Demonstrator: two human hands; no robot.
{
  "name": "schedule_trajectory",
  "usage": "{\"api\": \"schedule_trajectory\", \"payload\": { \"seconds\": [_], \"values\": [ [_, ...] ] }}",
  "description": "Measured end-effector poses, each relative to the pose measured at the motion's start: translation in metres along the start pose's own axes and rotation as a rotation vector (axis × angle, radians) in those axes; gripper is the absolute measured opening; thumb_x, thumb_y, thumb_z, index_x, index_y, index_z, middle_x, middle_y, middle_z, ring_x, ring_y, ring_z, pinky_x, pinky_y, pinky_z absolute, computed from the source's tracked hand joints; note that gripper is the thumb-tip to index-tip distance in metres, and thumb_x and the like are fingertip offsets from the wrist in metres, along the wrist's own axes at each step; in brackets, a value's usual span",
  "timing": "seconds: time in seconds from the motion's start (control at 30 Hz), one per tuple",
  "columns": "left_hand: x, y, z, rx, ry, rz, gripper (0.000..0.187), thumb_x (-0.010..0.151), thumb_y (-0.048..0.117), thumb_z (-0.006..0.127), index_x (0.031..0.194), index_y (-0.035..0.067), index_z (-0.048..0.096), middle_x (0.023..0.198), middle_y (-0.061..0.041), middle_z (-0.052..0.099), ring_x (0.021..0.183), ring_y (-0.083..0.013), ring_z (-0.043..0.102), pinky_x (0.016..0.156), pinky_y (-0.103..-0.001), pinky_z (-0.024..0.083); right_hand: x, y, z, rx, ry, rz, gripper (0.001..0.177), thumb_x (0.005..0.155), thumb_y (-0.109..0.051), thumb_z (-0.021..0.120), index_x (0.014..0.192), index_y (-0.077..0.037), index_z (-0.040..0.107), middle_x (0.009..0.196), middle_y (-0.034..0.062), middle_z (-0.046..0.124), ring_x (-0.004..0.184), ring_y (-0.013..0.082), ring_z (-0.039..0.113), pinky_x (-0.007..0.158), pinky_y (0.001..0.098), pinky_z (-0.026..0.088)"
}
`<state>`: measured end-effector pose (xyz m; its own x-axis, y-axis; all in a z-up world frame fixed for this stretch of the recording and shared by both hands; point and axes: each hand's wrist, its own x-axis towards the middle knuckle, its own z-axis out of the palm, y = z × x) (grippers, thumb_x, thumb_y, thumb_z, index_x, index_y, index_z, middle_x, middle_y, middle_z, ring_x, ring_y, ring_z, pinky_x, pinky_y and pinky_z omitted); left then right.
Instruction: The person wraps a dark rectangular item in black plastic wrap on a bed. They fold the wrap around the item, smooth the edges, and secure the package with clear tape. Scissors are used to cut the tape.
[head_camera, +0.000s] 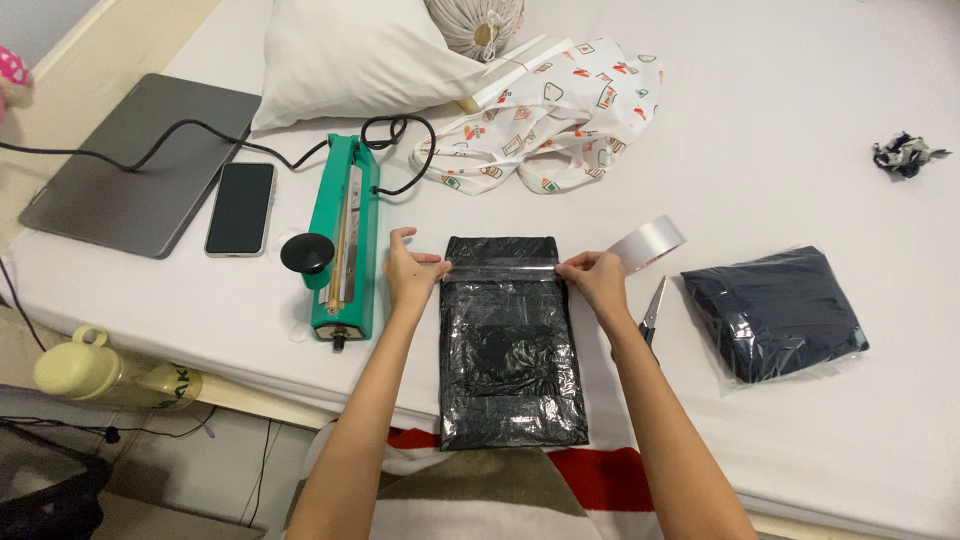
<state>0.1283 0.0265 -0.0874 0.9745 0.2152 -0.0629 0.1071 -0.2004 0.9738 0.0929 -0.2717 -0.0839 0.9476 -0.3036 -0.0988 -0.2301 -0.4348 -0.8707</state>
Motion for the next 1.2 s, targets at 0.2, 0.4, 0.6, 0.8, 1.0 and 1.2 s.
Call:
{"api": "schedule_trajectory", "payload": {
  "seconds": [0.2, 0.4, 0.6, 0.8, 1.0, 1.2],
  "values": [
    [-0.007, 0.011, -0.002, 0.105, 0.031, -0.009, 0.078, 0.067, -0.010, 0.085, 0.133, 0.003, 0.046, 0.083, -0.014, 0.074, 0.065, -0.0202, 0.073, 0.056, -0.031, 0.060, 0.002, 0.003, 0.002, 0.017, -0.040, -0.010, 0.012, 0.080, -0.006, 0.082, 0.085, 0.004, 0.077, 0.072, 0.0099, 0.076, 0.062, 0.0121, 0.069, 0.059, 0.0247, 0.054],
    [-0.012, 0.018, -0.002, 0.219, 0.063, 0.061, 0.076, 0.066, -0.009, 0.086, 0.131, 0.005, 0.048, 0.085, -0.012, 0.068, 0.072, -0.0238, 0.071, 0.061, -0.036, 0.059, 0.005, 0.007, 0.007, 0.030, -0.039, -0.025, 0.012, 0.080, -0.006, 0.082, 0.084, 0.005, 0.077, 0.073, 0.0099, 0.076, 0.061, 0.0120, 0.069, 0.060, 0.0247, 0.055],
    [-0.007, 0.022, 0.004, 0.328, 0.079, 0.086, 0.076, 0.066, -0.006, 0.088, 0.130, 0.006, 0.049, 0.088, -0.011, 0.065, 0.082, -0.0271, 0.067, 0.071, -0.041, 0.057, 0.012, 0.009, 0.006, -0.035, -0.037, -0.020, 0.012, 0.079, -0.007, 0.083, 0.082, 0.004, 0.078, 0.071, 0.0095, 0.076, 0.059, 0.0118, 0.068, 0.058, 0.0253, 0.055],
    [-0.011, 0.025, 0.006, 0.433, 0.090, 0.125, 0.077, 0.065, -0.006, 0.088, 0.130, 0.005, 0.048, 0.087, -0.013, 0.065, 0.085, -0.0301, 0.067, 0.077, -0.045, 0.053, 0.017, 0.014, 0.009, -0.131, -0.038, -0.060, 0.014, 0.076, -0.008, 0.085, 0.080, 0.004, 0.078, 0.068, 0.0103, 0.075, 0.057, 0.0133, 0.069, 0.057, 0.0280, 0.055],
    [-0.019, 0.027, 0.008, 0.454, 0.116, 0.198, 0.080, 0.064, -0.009, 0.086, 0.132, 0.002, 0.047, 0.089, -0.016, 0.064, 0.086, -0.0330, 0.066, 0.078, -0.046, 0.052, 0.017, 0.015, 0.013, -0.181, -0.026, -0.067, 0.015, 0.074, -0.006, 0.086, 0.078, 0.005, 0.077, 0.068, 0.0129, 0.074, 0.058, 0.0169, 0.069, 0.058, 0.0303, 0.056],
    [-0.023, 0.026, 0.008, 0.504, 0.112, 0.224, 0.076, 0.067, -0.009, 0.083, 0.133, 0.001, 0.047, 0.092, -0.017, 0.062, 0.087, -0.0341, 0.065, 0.078, -0.047, 0.052, 0.016, 0.014, 0.016, -0.181, 0.013, -0.114, 0.020, 0.071, -0.005, 0.088, 0.078, 0.005, 0.072, 0.070, 0.0140, 0.074, 0.060, 0.0174, 0.072, 0.059, 0.0308, 0.058]
  ]
}}
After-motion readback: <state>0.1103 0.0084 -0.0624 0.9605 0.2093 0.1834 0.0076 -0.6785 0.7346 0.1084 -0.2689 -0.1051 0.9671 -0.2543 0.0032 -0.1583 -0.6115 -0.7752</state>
